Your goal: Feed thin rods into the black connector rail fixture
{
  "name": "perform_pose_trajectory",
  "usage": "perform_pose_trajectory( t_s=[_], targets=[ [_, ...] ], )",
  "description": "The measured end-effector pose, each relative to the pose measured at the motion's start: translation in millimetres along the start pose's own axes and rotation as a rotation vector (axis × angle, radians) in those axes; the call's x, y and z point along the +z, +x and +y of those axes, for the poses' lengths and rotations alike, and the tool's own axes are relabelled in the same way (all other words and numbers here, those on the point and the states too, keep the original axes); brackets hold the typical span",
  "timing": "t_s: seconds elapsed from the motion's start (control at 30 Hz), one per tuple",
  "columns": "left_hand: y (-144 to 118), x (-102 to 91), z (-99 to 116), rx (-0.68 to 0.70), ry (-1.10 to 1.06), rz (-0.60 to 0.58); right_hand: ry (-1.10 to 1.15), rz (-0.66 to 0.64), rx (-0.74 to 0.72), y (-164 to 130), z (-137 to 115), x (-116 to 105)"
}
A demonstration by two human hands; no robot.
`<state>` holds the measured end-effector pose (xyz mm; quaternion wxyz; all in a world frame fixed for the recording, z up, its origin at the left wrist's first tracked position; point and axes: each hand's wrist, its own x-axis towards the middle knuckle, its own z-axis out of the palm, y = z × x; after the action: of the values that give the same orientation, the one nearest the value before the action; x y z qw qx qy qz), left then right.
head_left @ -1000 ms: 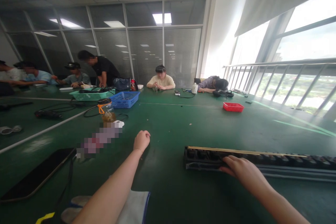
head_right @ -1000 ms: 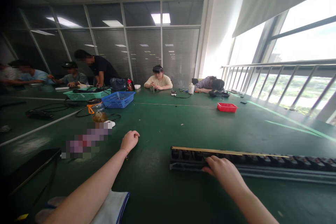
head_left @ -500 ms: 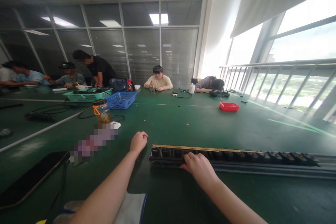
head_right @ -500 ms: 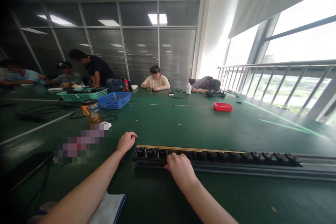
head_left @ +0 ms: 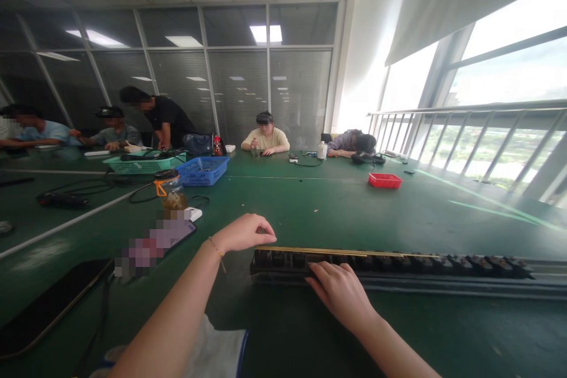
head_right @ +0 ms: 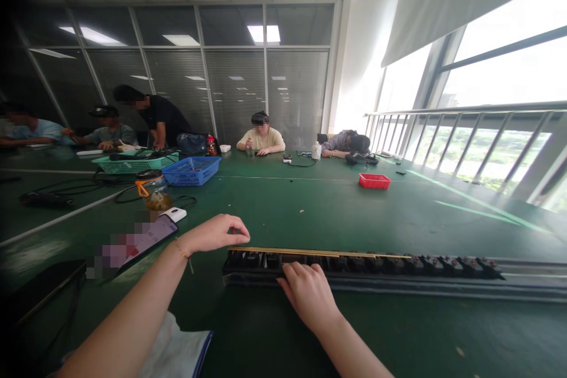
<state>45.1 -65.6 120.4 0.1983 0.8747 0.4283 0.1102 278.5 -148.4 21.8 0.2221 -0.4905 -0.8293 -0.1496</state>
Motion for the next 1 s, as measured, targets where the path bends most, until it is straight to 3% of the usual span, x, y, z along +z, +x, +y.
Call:
perform_pose_trajectory(
  t_s=[0.17, 0.6, 0.67, 0.8, 0.9, 1.0],
  targets=[
    [-1, 4.7, 6, 0.013, 0.077, -0.097, 0.014, 0.022, 0.001, -1, 0, 1],
    [2, 6.1, 7, 0.008, -0.008, -0.074, 0.030, 0.012, 0.014, -3, 0, 1],
    [2, 3.6, 8, 0.027, 0.037, 0.002, 0.033, 0.005, 0.017, -4, 0, 2],
    [5, 1.7, 3, 0.066, 0.233, 0.273, 0.013, -0.009, 0.015, -3, 0, 2],
    [13, 11.0, -15, 0.024, 0.332, 0.380, -0.001, -0.011, 0.012, -2, 0, 2],
    [22, 29.7, -42, -0.026, 0.373, 0.414, -0.008, -0.015, 0.016, -2, -1, 2]
  ],
)
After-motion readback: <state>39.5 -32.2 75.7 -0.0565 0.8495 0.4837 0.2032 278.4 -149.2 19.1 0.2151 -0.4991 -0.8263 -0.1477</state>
